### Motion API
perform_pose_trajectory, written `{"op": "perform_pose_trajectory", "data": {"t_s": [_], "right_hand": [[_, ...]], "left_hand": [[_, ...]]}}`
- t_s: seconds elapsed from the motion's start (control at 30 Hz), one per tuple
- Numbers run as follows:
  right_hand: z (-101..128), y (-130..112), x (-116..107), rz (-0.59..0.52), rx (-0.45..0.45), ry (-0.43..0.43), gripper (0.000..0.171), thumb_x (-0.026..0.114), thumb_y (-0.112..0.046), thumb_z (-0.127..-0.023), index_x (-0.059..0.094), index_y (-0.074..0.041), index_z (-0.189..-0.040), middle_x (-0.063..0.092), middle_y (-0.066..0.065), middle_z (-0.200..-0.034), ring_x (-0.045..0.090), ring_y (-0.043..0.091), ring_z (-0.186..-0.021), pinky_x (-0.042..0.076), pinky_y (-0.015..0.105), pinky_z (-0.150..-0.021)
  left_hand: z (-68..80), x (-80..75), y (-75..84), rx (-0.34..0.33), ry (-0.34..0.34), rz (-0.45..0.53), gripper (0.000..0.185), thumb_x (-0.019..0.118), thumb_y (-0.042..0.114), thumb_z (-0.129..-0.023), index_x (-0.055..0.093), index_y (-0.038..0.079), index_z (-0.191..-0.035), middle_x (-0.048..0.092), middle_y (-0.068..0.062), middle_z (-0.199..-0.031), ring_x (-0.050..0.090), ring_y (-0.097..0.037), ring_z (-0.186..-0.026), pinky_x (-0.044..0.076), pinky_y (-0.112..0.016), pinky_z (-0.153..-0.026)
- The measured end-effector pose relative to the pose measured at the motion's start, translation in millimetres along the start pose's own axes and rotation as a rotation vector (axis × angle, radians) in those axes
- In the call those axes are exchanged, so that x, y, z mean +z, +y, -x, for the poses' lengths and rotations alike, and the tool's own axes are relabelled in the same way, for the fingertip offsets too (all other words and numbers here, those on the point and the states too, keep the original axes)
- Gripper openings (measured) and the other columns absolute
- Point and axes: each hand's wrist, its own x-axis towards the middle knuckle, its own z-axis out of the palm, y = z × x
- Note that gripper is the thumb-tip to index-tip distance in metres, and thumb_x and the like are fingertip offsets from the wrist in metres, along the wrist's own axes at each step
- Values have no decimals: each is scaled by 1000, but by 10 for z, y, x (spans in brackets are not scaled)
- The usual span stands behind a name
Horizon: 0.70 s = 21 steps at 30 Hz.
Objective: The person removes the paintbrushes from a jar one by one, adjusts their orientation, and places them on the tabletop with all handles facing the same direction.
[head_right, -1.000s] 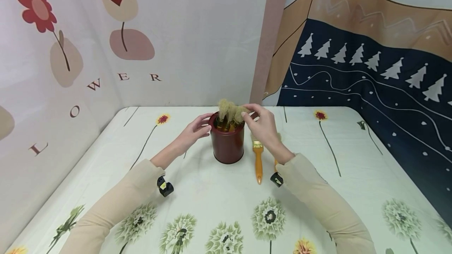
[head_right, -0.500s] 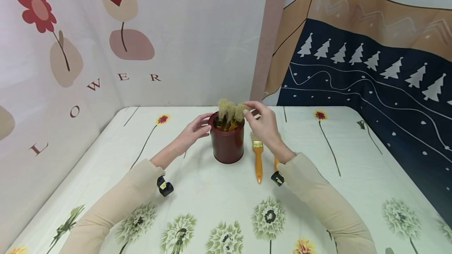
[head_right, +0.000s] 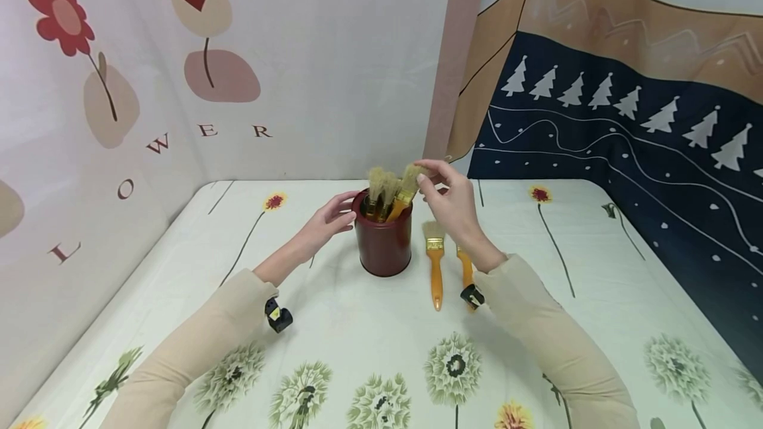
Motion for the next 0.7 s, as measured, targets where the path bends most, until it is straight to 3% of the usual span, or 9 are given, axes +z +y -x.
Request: {"op": "perform_pose_trajectory", "data": {"t_s": [0.17,0.4,0.7], "right_hand": [[3,-166,-36,-21,-17,2,24,50,-1,-88,55,6,-111,56,14,-96,54,15,-72,49,21,-62],[3,-386,-107,-24,-43,31,22,49,4,-88,53,11,-108,56,15,-91,54,15,-71,47,17,-63],[-82,-249,-234,-78,-74,65,22,51,0,-88,55,7,-108,58,7,-90,56,13,-69,48,18,-63]], "left_hand": [[0,-1,27,-9,-16,20,50,52,21,-90,32,14,-136,37,-11,-132,38,-23,-118,35,-40,-92],[122,43,250,-8,-24,4,50,49,16,-92,29,7,-136,36,-16,-132,37,-27,-119,34,-42,-93],[133,47,261,-6,-25,13,49,49,16,-92,30,7,-136,36,-16,-132,37,-28,-119,33,-43,-93]]}}
